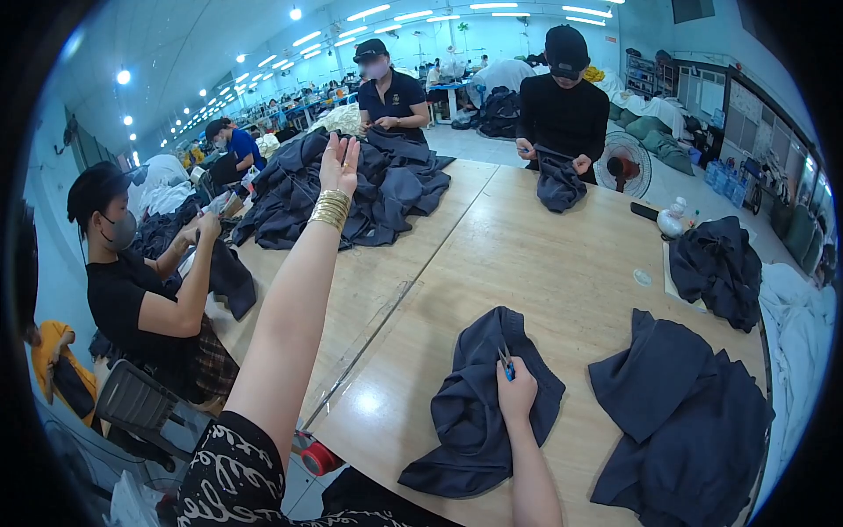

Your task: Trimming excess threads from a pair of grey shorts using handheld snips in a factory setting.

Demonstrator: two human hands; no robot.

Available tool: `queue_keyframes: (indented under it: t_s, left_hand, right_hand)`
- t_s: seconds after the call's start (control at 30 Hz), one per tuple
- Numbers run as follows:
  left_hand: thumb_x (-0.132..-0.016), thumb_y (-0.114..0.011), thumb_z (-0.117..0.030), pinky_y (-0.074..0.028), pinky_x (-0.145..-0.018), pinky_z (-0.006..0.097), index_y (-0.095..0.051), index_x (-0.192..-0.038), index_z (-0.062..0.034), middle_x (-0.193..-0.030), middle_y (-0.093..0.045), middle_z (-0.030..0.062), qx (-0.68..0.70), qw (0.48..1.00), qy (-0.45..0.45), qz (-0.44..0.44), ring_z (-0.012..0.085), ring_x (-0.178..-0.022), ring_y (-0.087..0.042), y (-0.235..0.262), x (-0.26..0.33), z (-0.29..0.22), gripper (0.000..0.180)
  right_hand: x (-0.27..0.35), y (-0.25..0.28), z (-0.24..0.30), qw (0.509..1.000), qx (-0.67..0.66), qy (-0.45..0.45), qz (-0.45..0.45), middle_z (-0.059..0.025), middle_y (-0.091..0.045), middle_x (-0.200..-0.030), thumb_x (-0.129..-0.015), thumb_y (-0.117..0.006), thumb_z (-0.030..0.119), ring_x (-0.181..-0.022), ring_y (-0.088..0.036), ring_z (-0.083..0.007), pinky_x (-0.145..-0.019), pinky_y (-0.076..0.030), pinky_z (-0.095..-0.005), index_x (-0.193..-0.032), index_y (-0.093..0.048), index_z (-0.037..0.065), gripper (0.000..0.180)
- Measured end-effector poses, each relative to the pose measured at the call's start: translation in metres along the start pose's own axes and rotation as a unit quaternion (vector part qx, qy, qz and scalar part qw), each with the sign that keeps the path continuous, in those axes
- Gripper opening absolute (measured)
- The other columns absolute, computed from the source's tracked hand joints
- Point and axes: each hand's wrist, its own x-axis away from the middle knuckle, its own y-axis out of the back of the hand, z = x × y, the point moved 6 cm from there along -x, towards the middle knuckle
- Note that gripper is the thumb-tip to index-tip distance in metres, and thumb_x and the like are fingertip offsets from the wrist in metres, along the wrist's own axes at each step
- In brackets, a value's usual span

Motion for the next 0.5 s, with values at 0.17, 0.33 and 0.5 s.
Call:
queue_keyframes:
  t_s: [0.17, 0.33, 0.5]
  left_hand:
    - [-0.083, -0.069, -0.016, -0.057, -0.08, 0.036, -0.053, -0.117, -0.0017, -0.108, -0.053, 0.0122, -0.005, 1.0, -0.007, -0.007, 0.0288, -0.097, -0.061, 0.0007, -0.0012, -0.0027, 0.04]
    - [-0.084, -0.068, -0.017, -0.056, -0.081, 0.035, -0.053, -0.117, -0.0017, -0.108, -0.053, 0.012, -0.004, 1.0, -0.005, -0.003, 0.0286, -0.097, -0.061, -0.0013, 0.0013, -0.0004, 0.039]
    - [-0.084, -0.068, -0.017, -0.056, -0.081, 0.035, -0.053, -0.117, -0.0018, -0.108, -0.053, 0.0119, -0.004, 1.0, 0.0, -0.007, 0.0282, -0.097, -0.061, -0.0002, 0.0016, 0.0001, 0.039]
  right_hand:
    - [0.0001, -0.0013, 0.0011, 1.0, -0.003, 0.005, 0.0, -0.0136, -0.049, -0.058, -0.085, -0.062, 0.023, -0.051, -0.049, -0.0206, -0.052, -0.039, -0.0338, -0.081, -0.059, 0.001, 0.022]
    - [-0.0002, -0.0009, -0.0004, 1.0, -0.003, -0.002, 0.002, -0.0132, -0.049, -0.058, -0.085, -0.062, 0.023, -0.051, -0.048, -0.0198, -0.052, -0.039, -0.0331, -0.081, -0.059, 0.001, 0.023]
    - [0.0001, -0.0017, -0.0009, 1.0, -0.007, -0.005, 0.003, -0.013, -0.048, -0.057, -0.085, -0.062, 0.023, -0.05, -0.047, -0.0192, -0.051, -0.038, -0.0326, -0.08, -0.058, 0.001, 0.023]
